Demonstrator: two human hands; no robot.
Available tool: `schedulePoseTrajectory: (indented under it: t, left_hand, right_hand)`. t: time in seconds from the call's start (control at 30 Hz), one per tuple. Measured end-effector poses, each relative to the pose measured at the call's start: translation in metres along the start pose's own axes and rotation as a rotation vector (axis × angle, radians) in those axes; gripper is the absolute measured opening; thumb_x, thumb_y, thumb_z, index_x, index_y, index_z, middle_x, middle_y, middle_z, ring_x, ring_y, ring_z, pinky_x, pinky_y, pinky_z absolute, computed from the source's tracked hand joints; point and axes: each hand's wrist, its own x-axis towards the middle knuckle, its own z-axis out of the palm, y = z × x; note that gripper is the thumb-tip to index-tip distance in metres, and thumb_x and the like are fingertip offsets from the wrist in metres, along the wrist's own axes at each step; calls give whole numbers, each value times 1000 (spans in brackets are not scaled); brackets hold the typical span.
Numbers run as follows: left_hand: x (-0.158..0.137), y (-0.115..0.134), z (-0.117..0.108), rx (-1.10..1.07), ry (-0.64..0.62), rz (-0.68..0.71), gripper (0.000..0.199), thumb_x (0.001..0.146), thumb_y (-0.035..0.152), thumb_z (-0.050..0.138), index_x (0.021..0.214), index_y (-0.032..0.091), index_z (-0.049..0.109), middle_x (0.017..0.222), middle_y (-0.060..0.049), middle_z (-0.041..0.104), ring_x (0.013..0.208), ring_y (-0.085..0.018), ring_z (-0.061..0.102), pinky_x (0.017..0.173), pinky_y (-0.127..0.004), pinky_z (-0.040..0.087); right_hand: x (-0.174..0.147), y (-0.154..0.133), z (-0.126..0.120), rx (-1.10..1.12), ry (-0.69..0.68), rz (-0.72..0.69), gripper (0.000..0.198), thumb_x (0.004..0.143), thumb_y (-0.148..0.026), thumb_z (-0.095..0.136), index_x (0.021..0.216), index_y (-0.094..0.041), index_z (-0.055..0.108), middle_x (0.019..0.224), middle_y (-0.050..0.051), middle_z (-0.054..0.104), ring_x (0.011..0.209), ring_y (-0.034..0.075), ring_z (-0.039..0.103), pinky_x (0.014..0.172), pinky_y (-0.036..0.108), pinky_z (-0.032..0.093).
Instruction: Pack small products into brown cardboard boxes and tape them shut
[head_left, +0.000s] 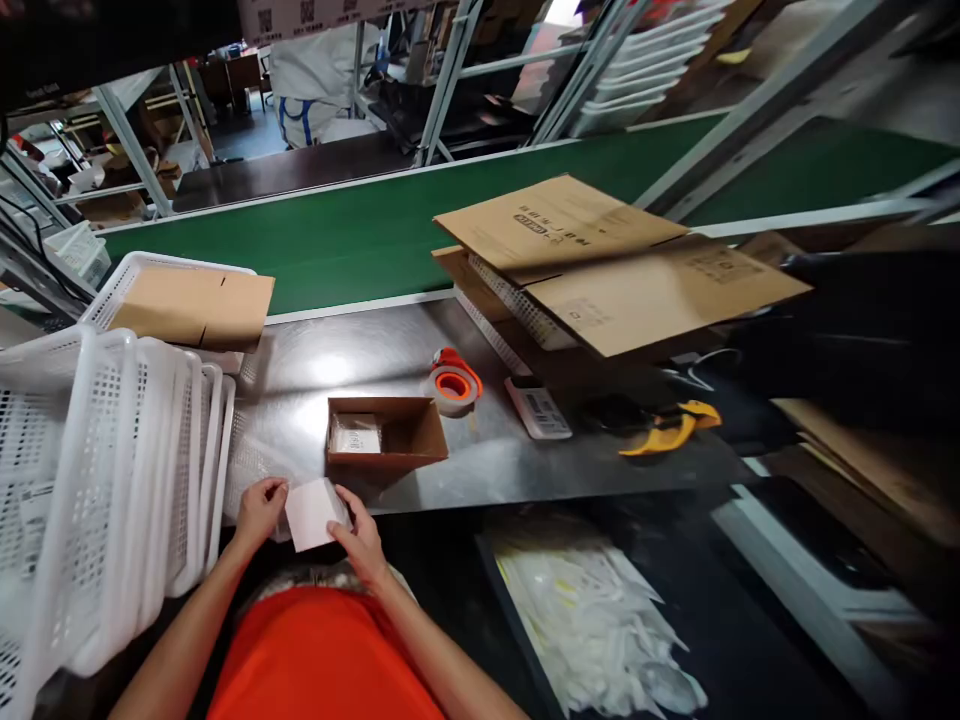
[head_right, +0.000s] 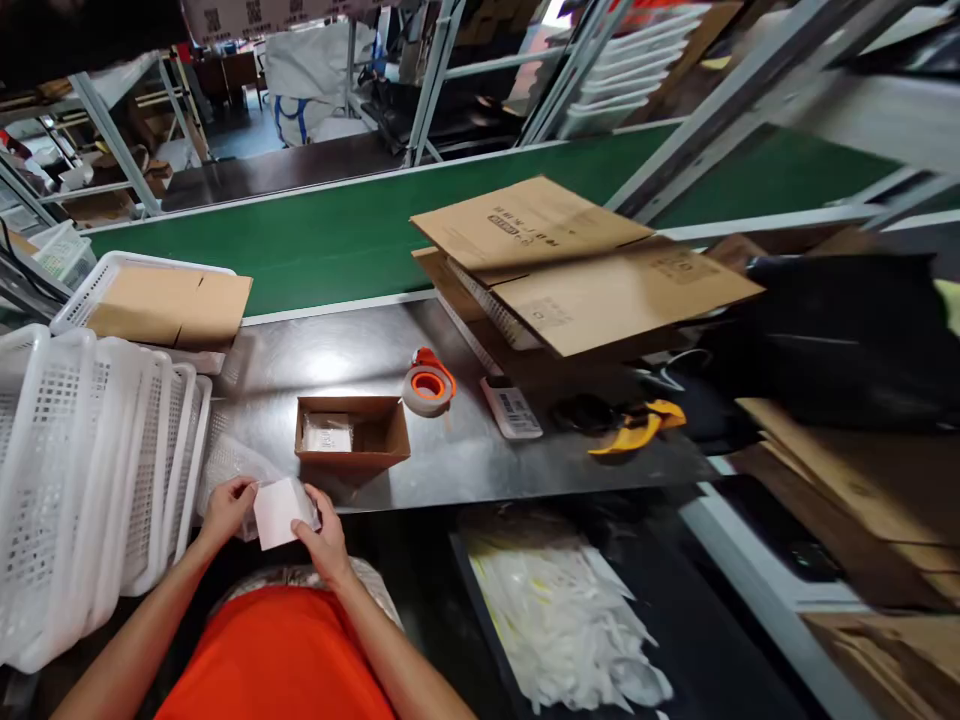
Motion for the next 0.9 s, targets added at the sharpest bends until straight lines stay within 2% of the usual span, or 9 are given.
schedulePoseTrajectory:
  t: [0.13,0.3,0.4,0.53,0.6,0.67,0.73,0.83,0.9]
  left_hand:
    - [4,-1,-6,22,-23,-8,39,90,47,59,94,15,81,86,-9,82,80,-25,73,79,-37,56]
    - [-1,6,-6,0,-87,14,38,90,49,61,96,17,81,93,-9,83,87,-24,75,84,-37,58]
    - [-5,9,-5,-14,-114,35,38,89,49,63,96,17,82,94,-9,83,89,-25,76,84,-36,58]
    - [-3,9,-8,-8,-84,29,40,90,48,61,99,15,82,94,-12,83,87,-26,76,81,-38,58]
    - [0,11,-10,-8,-75,46,40,91,47,61,101,15,83,97,-12,83,90,-26,75,84,-38,57]
    - [1,16,-13,-6,-86,76,37,90,47,63,100,17,84,97,-10,82,92,-25,74,85,-37,56]
    - [-2,20,-20,-1,-118,117,34,89,46,65,96,19,85,95,-8,81,91,-25,73,84,-36,56]
    - [-10,23,-30,30,-186,156,32,91,45,64,94,20,85,91,-7,81,87,-24,72,81,-35,55]
    - [-15,22,-35,67,-219,148,34,92,45,62,94,20,85,90,-7,81,84,-23,72,78,-34,55]
  right_hand:
    - [1,1,-3,79,-153,-27,73,71,-53,73,137,-22,68,152,17,59,142,40,55,122,56,40]
    - [3,-11,3,96,-362,-84,76,64,-48,85,134,-22,74,153,18,59,141,41,56,121,59,38]
    - [4,-20,6,62,-414,-95,77,64,-42,86,136,-19,73,160,21,50,144,42,53,121,59,38]
    - [5,-31,7,-53,-485,-97,81,60,-30,87,139,-19,71,174,22,29,155,45,39,125,59,31]
    - [6,-35,7,-94,-522,-106,84,59,-26,88,140,-20,71,176,21,24,157,45,34,127,60,28]
    - [9,-35,8,-90,-531,-98,84,59,-27,88,141,-23,70,176,19,25,158,43,33,126,60,28]
    - [12,-29,9,-18,-508,-59,84,61,-36,89,142,-24,69,174,19,30,158,43,34,126,60,29]
    - [15,-13,8,187,-403,28,87,58,-54,91,136,-22,73,168,21,43,158,44,33,127,61,26]
    - [15,-1,8,278,-332,68,89,55,-64,90,132,-22,75,164,21,48,155,45,38,127,62,27]
